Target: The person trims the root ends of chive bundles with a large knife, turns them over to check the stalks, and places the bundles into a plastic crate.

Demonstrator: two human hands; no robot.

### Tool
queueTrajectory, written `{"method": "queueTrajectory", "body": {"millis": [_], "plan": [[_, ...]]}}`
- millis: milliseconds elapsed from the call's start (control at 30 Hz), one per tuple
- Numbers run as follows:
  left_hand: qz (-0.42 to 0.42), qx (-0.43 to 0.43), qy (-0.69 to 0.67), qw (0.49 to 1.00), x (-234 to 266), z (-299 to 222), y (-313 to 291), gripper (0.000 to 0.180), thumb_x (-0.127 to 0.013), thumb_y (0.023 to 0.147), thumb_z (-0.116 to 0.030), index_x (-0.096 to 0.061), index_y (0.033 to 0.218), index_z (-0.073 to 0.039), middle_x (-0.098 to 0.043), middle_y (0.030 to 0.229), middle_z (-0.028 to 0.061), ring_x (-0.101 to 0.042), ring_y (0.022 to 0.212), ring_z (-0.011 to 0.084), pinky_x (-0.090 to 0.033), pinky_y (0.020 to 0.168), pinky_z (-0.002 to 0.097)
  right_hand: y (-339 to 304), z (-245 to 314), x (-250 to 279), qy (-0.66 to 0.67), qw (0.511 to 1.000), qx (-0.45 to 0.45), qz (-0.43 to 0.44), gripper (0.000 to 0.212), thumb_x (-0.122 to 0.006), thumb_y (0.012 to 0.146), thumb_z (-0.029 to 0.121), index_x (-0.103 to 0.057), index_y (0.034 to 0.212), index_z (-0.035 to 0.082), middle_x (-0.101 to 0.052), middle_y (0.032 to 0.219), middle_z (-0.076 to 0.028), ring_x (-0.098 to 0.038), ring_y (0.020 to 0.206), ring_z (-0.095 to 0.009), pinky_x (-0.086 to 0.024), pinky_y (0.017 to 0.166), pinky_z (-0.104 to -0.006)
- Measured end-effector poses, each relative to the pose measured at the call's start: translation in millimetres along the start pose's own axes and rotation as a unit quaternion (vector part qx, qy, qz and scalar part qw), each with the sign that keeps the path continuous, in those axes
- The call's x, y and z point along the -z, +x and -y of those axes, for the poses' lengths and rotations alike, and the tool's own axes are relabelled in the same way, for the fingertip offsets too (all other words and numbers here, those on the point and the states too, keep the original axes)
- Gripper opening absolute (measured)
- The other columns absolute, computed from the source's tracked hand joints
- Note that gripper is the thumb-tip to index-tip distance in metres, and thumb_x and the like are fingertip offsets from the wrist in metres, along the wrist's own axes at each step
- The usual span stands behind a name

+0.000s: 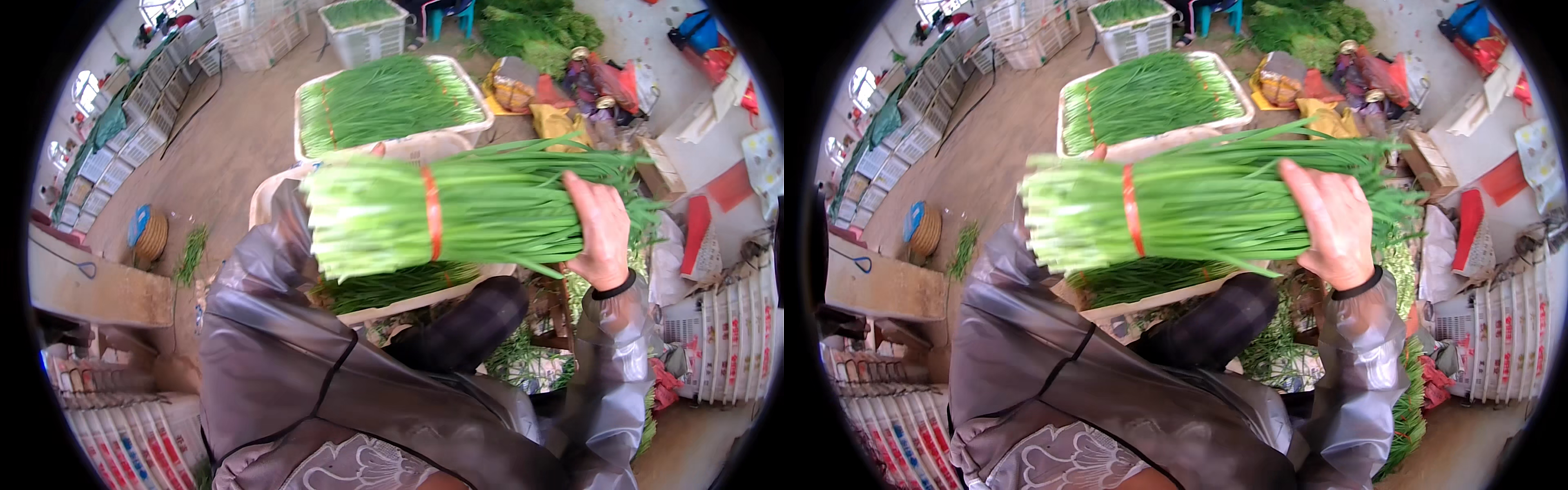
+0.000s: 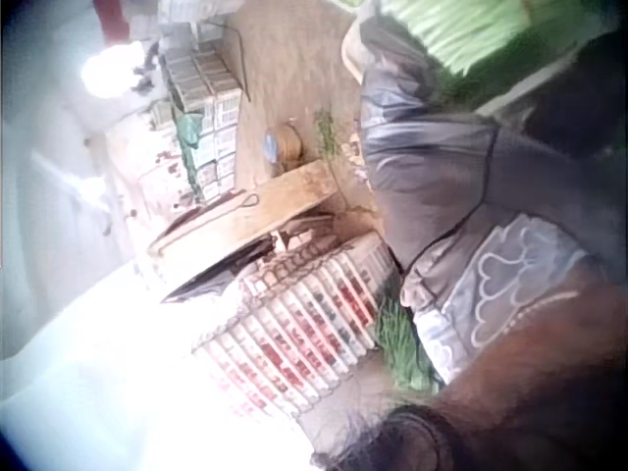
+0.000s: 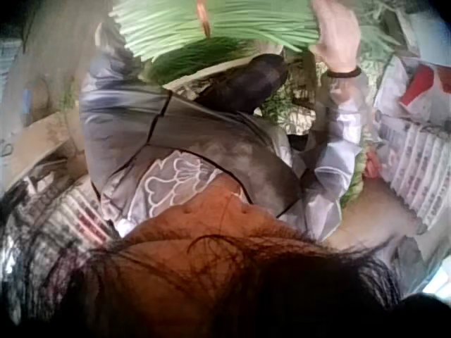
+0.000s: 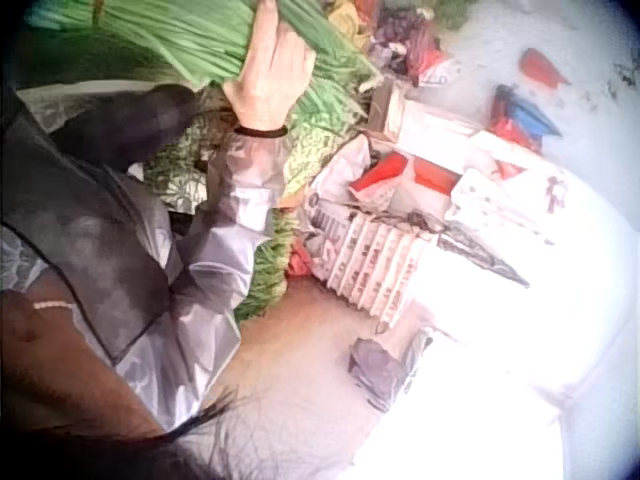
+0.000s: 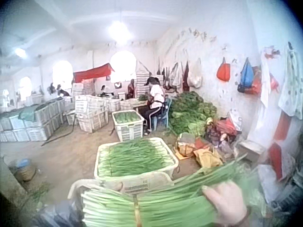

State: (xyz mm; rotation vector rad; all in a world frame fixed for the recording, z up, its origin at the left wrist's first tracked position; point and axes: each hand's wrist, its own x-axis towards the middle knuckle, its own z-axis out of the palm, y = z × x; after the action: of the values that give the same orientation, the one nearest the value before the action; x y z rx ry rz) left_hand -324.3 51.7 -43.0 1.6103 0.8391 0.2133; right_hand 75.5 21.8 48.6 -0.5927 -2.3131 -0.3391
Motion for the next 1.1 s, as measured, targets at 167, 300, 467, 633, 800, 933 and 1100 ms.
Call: {"method": "queueTrajectory", "body": {"millis": [167, 300, 467, 633, 800, 933, 1100], "plan": [[-0.046, 0.104, -0.081, 0.99, 16, 64, -68, 0.063, -0.06, 0.096, -0.028, -0.036, 0.148, -0.001, -0.049, 0.144, 0.0131, -0.043, 0.135, 0.023, -0.034, 0.112, 0.0364, 22, 16, -80, 0.052, 0.992, 0.088, 0.075, 0.063, -0.06, 0.067, 0.003, -0.058, 0.13, 0.006, -0.061, 0.097, -0.007, -0.06, 0.083, -0.024, -0.046, 0.075, -0.0386], [-0.09, 0.143, -0.147, 0.975, 11, 119, -108, 0.058, -0.055, 0.101, -0.031, -0.037, 0.148, -0.001, -0.049, 0.144, 0.0136, -0.043, 0.136, 0.0228, -0.034, 0.112, 0.0361, 22, 39, -150, 0.061, 0.973, 0.157, 0.156, 0.057, -0.058, 0.073, 0.007, -0.057, 0.13, 0.01, -0.056, 0.087, -0.003, -0.057, 0.079, -0.02, -0.044, 0.073, -0.0347], [-0.048, 0.114, 0.05, 0.991, -13, 133, -64, 0.106, -0.077, 0.079, -0.047, -0.017, 0.153, 0.0, -0.041, 0.148, 0.0228, -0.038, 0.138, 0.0308, -0.03, 0.115, 0.0433, 2, 59, -229, 0.05, 0.964, 0.148, 0.217, 0.052, -0.06, 0.074, 0.01, -0.059, 0.126, 0.012, -0.052, 0.08, -0.002, -0.056, 0.078, -0.02, -0.041, 0.071, -0.0356], [-0.124, 0.044, 0.16, 0.978, -45, 152, -27, 0.124, -0.093, 0.056, -0.034, -0.02, 0.15, -0.001, -0.056, 0.129, 0.0238, -0.056, 0.119, 0.0327, -0.045, 0.103, 0.0423, -19, 82, -270, 0.076, 0.966, 0.094, 0.229, 0.061, -0.066, 0.065, 0.009, -0.058, 0.126, 0.01, -0.053, 0.082, -0.003, -0.055, 0.078, -0.021, -0.04, 0.071, -0.0357], [-0.166, 0.086, 0.054, 0.981, -86, 221, -16, 0.091, -0.088, 0.057, -0.018, -0.043, 0.135, -0.002, -0.066, 0.106, 0.0191, -0.066, 0.097, 0.0283, -0.055, 0.081, 0.0378, -42, 101, -301, 0.111, 0.947, 0.07, 0.292, 0.066, -0.068, 0.064, 0.009, -0.056, 0.129, 0.01, -0.054, 0.085, -0.004, -0.056, 0.082, -0.022, -0.04, 0.072, -0.0365], [-0.106, 0.182, 0.032, 0.977, -84, 225, -22, 0.081, -0.083, 0.057, -0.017, -0.048, 0.128, 0.001, -0.066, 0.105, 0.0193, -0.067, 0.092, 0.0277, -0.055, 0.076, 0.0364, -64, 118, -329, 0.126, 0.927, 0.054, 0.349, 0.07, -0.072, 0.065, 0.011, -0.053, 0.132, 0.01, -0.056, 0.091, -0.006, -0.057, 0.091, -0.024, -0.04, 0.077, -0.0381], [-0.027, 0.284, 0.089, 0.954, -78, 283, -34, 0.088, -0.087, 0.056, -0.02, -0.047, 0.132, 0.001, -0.064, 0.117, 0.0198, -0.061, 0.113, 0.0318, -0.049, 0.095, 0.0384, -84, 153, -360, 0.156, 0.904, 0.01, 0.397, 0.071, -0.069, 0.068, 0.006, -0.049, 0.136, 0.009, -0.058, 0.099, -0.008, -0.057, 0.095, -0.028, -0.042, 0.081, -0.038]]}}
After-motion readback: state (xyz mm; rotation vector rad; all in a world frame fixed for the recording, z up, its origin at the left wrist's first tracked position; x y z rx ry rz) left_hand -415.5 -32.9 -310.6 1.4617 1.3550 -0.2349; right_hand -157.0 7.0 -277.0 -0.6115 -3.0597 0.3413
